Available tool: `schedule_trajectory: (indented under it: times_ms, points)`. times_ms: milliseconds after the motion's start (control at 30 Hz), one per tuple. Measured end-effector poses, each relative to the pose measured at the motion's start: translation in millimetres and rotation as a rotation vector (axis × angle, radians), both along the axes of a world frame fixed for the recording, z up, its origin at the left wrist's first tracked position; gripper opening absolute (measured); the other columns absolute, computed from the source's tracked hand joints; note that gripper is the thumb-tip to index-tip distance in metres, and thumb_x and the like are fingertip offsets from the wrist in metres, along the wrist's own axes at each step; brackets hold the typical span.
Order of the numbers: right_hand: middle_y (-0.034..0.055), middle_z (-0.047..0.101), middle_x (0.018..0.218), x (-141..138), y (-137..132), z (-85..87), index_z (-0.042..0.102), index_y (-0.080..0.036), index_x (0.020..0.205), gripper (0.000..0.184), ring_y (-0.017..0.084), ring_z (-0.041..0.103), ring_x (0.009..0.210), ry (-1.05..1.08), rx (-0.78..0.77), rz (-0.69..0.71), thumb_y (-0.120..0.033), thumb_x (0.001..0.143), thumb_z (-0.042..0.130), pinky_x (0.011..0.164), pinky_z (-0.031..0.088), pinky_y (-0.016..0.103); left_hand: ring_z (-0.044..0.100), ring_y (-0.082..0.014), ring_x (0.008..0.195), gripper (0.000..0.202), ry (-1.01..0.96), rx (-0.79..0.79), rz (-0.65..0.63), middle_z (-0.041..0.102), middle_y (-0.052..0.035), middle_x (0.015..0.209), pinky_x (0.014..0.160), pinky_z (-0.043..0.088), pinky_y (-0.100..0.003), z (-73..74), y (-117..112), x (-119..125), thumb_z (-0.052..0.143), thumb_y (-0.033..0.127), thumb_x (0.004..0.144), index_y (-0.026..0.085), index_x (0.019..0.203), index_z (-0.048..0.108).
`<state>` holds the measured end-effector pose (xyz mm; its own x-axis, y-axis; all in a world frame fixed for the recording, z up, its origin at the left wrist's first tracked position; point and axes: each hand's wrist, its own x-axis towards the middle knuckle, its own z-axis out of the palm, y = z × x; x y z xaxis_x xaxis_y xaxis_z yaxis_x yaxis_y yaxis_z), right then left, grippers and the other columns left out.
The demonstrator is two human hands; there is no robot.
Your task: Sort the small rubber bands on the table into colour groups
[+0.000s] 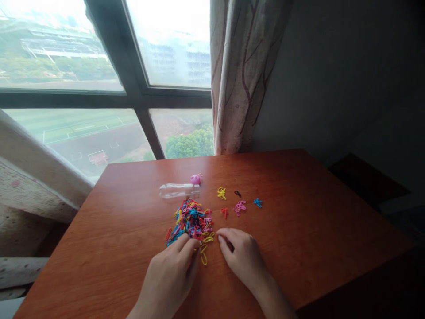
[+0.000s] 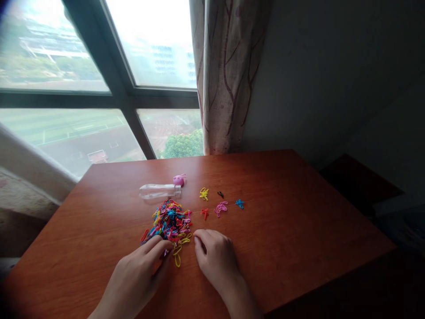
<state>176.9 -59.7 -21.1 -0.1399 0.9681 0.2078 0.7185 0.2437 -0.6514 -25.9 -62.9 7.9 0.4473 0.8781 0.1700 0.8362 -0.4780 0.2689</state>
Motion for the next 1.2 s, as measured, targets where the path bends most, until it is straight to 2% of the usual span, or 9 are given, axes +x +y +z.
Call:
schedule_trajectory:
  times_ms: [133,233,433,567,700,867,967,1067,1200]
  points:
    - [0.0021,0.073,0.086,-0.2,-0.3,-0.3,0.068,-0.023,0.094,0.020,0.017,0.067,0.078,-0.001,-0.002,0.001,-0.013,0.091,0.051,0.073,0.045,0.024,0.067,-0.0180,0.071,0.012,0.006,-0.043,-0.070,0.066,0.0000,0.087,0.060,0.045,-0.027,-1.4,-10.0,3.7,0.048,0.020,0.094,0.026,0.093,0.059]
    - [0.0023,0.073,0.085,-0.2,-1.0,-0.4,0.068,-0.023,0.094,0.020,0.017,0.067,0.077,-0.005,-0.003,0.005,-0.013,0.091,0.051,0.073,0.045,0.024,0.066,-0.0202,0.069,0.004,0.068,-0.043,-0.058,0.066,-0.0007,0.086,0.058,0.046,-0.029,-5.2,-16.0,7.1,0.056,0.022,0.089,0.025,0.090,0.060]
    - [0.0025,0.073,0.087,0.1,-1.2,-0.7,0.068,-0.023,0.094,0.020,0.017,0.067,0.079,0.014,-0.015,0.007,-0.012,0.091,0.052,0.074,0.045,0.024,0.068,-0.0192,0.072,0.022,0.103,-0.037,-0.067,0.067,-0.0003,0.083,0.060,0.046,-0.028,-9.0,-18.1,10.2,0.045,0.010,0.092,0.024,0.086,0.060]
    - [0.0027,0.073,0.087,0.2,-0.6,-0.3,0.068,-0.023,0.094,0.020,0.017,0.067,0.079,0.010,-0.013,0.006,-0.012,0.091,0.052,0.074,0.045,0.024,0.067,-0.0177,0.070,0.022,0.046,-0.059,-0.070,0.067,0.0003,0.085,0.059,0.044,-0.027,0.8,-11.2,6.8,0.042,0.014,0.095,0.025,0.090,0.060]
    - [0.0018,0.073,0.087,0.1,-0.9,0.0,0.068,-0.024,0.094,0.020,0.017,0.067,0.079,0.006,-0.020,0.009,-0.013,0.091,0.052,0.073,0.044,0.024,0.068,-0.0190,0.072,0.019,0.044,-0.064,-0.047,0.068,0.0004,0.087,0.057,0.042,-0.027,22.8,14.4,5.5,0.044,0.021,0.096,0.026,0.092,0.061]
    - [0.0015,0.073,0.087,0.0,-1.1,0.0,0.068,-0.023,0.094,0.019,0.017,0.067,0.080,0.017,-0.031,0.009,-0.013,0.091,0.052,0.073,0.043,0.024,0.068,-0.0202,0.077,0.015,0.075,-0.035,-0.039,0.069,-0.0015,0.094,0.057,0.039,-0.027,45.7,66.3,23.0,0.048,0.026,0.094,0.024,0.092,0.063]
    - [0.0013,0.072,0.086,0.1,-0.3,-0.3,0.068,-0.023,0.093,0.019,0.017,0.067,0.079,0.025,-0.029,0.010,-0.013,0.090,0.053,0.072,0.043,0.025,0.067,-0.0189,0.073,0.019,0.108,-0.046,-0.060,0.069,-0.0026,0.095,0.056,0.037,-0.026,45.2,98.3,42.3,0.046,0.028,0.095,0.023,0.093,0.064]
    - [0.0016,0.072,0.086,0.3,0.7,-1.2,0.069,-0.023,0.094,0.021,0.017,0.066,0.077,0.036,-0.018,0.011,-0.012,0.089,0.052,0.071,0.043,0.025,0.068,-0.0201,0.075,0.019,0.119,-0.054,-0.062,0.070,-0.0048,0.097,0.056,0.038,-0.026,36.8,125.0,60.4,0.047,0.026,0.093,0.022,0.093,0.065]
    - [0.0024,0.073,0.087,0.5,1.0,-2.4,0.069,-0.023,0.096,0.022,0.018,0.067,0.078,0.046,-0.008,0.011,-0.011,0.089,0.052,0.073,0.044,0.025,0.068,-0.0217,0.075,0.019,0.133,-0.077,-0.061,0.070,-0.0076,0.091,0.058,0.042,-0.027,25.6,146.4,75.2,0.049,0.023,0.090,0.020,0.088,0.067]
